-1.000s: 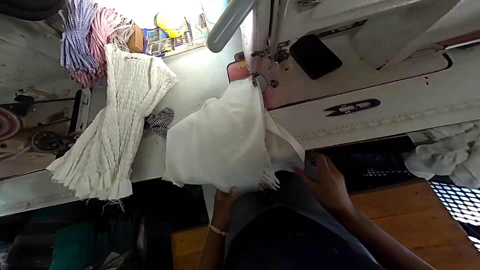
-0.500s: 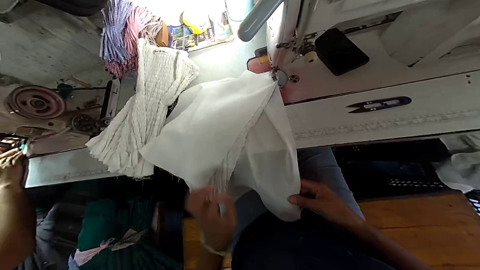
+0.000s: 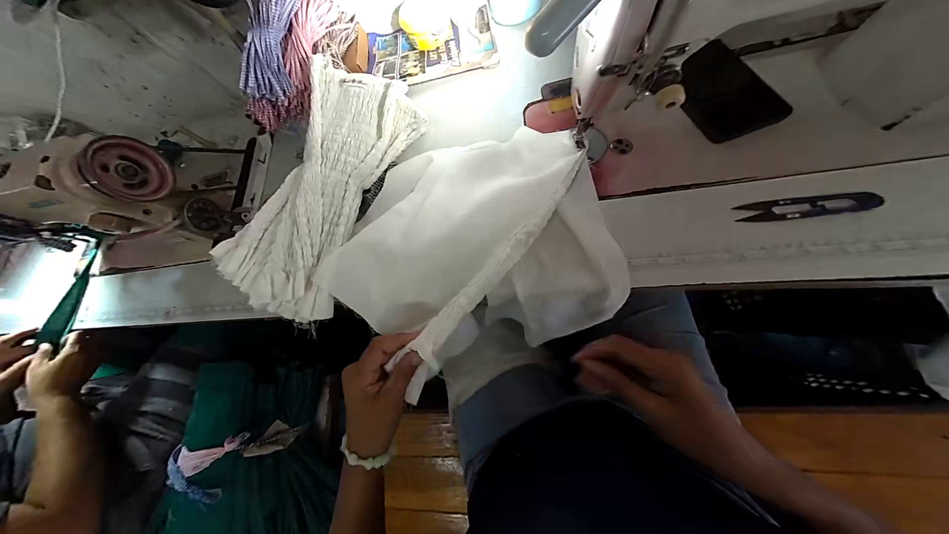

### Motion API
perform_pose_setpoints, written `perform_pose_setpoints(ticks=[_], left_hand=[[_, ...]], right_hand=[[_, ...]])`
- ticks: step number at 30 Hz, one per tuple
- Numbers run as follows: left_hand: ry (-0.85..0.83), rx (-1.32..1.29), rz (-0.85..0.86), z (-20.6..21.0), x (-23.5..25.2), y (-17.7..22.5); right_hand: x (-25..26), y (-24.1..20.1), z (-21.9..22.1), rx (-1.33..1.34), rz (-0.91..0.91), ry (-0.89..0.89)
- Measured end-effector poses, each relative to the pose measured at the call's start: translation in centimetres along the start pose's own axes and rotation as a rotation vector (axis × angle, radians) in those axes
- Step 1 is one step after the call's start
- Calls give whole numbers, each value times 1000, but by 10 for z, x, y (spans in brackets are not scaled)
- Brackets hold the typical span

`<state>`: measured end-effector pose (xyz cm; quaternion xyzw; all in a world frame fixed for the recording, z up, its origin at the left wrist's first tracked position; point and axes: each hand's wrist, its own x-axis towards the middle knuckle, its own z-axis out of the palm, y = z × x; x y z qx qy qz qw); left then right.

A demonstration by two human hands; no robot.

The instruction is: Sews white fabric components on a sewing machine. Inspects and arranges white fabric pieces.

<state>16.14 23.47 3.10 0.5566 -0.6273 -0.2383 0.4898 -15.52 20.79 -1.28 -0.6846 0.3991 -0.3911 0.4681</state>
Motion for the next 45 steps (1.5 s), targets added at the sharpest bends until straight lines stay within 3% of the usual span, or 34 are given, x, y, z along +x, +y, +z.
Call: perform_pose_setpoints(ticks=[3, 6, 12, 16, 19, 23, 28, 30, 34, 39, 45], left_hand=[[-26, 10, 164, 0, 5, 3], [-34, 155, 269, 10, -1, 8], [-99, 327, 423, 29, -24, 6], [-151, 314, 437, 42, -34, -6], [-154, 377, 443, 46, -39, -7], [-57, 514, 387, 52, -47, -2], [-191, 182, 370, 80, -51, 36], [-167, 51, 352, 92, -49, 45], [61, -68, 209, 89, -41, 48], [12, -129, 193, 72, -29, 49], [30, -75, 241, 60, -25, 47]], right_hand=[[43, -25, 26, 599, 350, -367], [67, -36, 51, 989, 473, -371], [56, -46, 38, 855, 690, -140], [24, -34, 28, 901, 747, -174], [9, -24, 18, 892, 698, -216], [-1, -31, 16, 714, 573, -86], [2, -42, 34, 222, 53, 120], [9, -46, 34, 193, -106, 81], [24, -48, 25, 141, -332, -59], [38, -52, 22, -250, -579, 12], [58, -57, 19, -439, -678, -41]])
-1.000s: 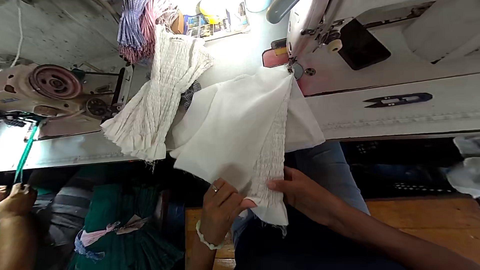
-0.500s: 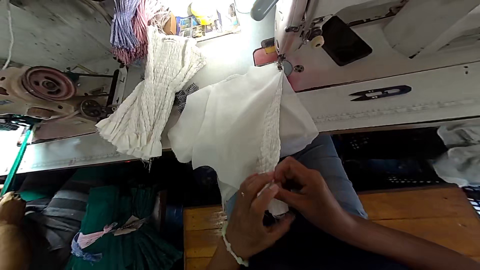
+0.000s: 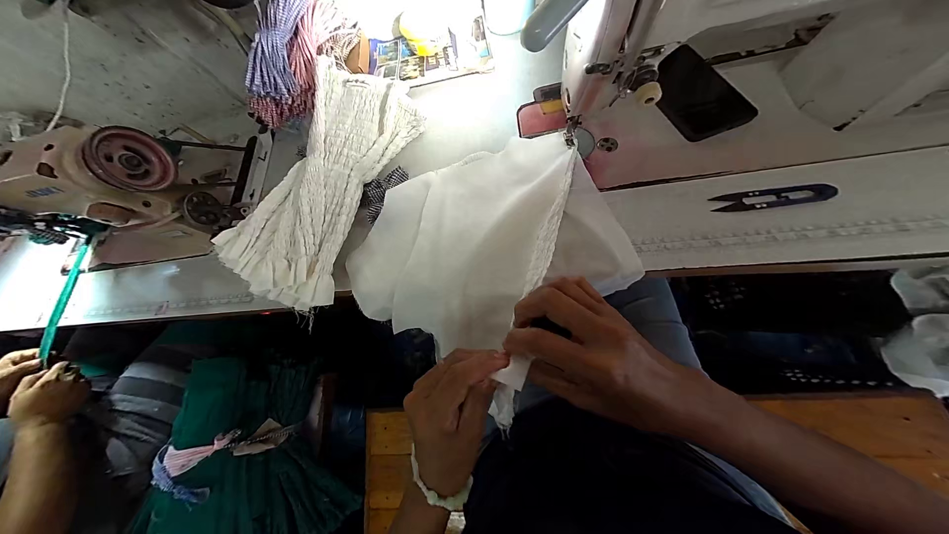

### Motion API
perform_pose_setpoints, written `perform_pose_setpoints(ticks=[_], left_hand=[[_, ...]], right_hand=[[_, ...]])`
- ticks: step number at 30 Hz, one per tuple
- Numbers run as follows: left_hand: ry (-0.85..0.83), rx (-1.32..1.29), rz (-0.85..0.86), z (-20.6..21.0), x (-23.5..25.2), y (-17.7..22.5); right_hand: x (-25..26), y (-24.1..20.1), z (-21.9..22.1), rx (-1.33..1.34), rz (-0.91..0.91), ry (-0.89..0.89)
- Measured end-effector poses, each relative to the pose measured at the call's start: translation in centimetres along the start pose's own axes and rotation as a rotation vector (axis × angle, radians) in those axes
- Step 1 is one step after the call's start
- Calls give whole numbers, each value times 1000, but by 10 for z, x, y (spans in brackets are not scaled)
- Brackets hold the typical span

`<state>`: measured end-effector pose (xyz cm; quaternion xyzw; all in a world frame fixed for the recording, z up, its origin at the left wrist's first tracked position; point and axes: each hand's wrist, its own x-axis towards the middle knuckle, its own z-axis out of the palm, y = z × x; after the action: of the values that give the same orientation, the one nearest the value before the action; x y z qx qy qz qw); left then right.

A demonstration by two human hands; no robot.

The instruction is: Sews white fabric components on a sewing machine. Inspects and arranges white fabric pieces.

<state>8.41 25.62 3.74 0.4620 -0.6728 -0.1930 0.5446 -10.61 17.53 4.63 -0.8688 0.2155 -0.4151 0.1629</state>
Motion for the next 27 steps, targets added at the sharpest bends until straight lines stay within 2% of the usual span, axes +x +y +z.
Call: perform_pose_setpoints(ticks=[6, 9, 14, 16, 19, 21, 23, 25, 27], left_hand=[[62, -79, -54, 3, 3, -4], [39, -99, -73, -1, 5, -3], [-8, -16, 9, -5, 20, 8], [8, 31, 40, -5, 26, 13], [15, -25, -4, -5, 28, 17], [14, -62, -17, -7, 25, 19], [16, -70, -18, -10, 22, 19], [27, -82, -30, -10, 19, 18], [32, -98, -40, -7, 17, 18]], right_hand=[[14, 17, 4, 327, 27, 39], [16, 17, -1, 381, 61, 54], [15, 8, 0, 294, -1, 21], [13, 2, 1, 207, 1, 52], [-3, -3, -9, 58, 79, 142], [-30, 2, -19, -25, 223, 227], [-68, 14, -24, -146, 490, 276], [-105, 31, -24, -164, 826, 184], [-133, 55, -17, 2, 1089, 92]])
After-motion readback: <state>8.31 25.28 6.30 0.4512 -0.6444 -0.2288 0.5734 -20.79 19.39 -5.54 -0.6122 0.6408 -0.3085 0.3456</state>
